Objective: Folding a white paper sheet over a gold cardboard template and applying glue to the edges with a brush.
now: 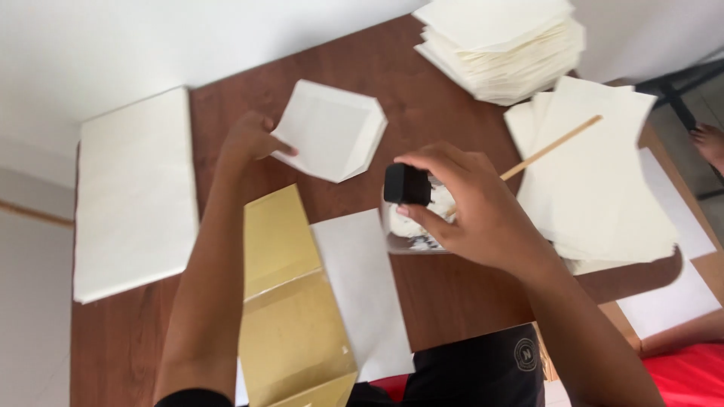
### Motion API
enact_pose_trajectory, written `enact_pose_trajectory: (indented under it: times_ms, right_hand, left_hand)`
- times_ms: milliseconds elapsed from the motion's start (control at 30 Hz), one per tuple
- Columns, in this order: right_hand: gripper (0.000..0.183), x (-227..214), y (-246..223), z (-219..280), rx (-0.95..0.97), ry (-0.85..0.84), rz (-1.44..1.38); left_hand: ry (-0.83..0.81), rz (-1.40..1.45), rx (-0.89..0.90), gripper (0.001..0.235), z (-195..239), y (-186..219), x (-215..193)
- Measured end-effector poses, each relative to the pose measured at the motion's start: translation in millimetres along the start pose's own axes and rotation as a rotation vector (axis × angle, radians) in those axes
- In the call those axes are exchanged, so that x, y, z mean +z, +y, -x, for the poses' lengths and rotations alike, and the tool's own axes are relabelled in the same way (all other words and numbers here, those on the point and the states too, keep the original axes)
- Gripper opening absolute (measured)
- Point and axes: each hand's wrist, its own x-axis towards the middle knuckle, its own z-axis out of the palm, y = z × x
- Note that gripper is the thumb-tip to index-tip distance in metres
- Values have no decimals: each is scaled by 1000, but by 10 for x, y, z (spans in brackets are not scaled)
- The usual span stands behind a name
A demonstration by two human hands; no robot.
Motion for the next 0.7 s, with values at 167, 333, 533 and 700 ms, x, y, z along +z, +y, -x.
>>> enact_pose_trajectory:
  times_ms: [167,333,533,700]
  right_hand:
    - [42,-532,-132,368,283,130,-79]
    - [48,-774,-1,851,386,271,-10]
    - [52,-763,152,1352,416,379,15]
    - [50,-753,127,1570,505,404,9]
  left_hand:
    - [-22,225,-10,36,-38,46,-15]
    - [205,61,514,49,860,696,122]
    - [-147,-84,814,59,1198,737,353]
    - [480,-464,1147,35,1043,604,747]
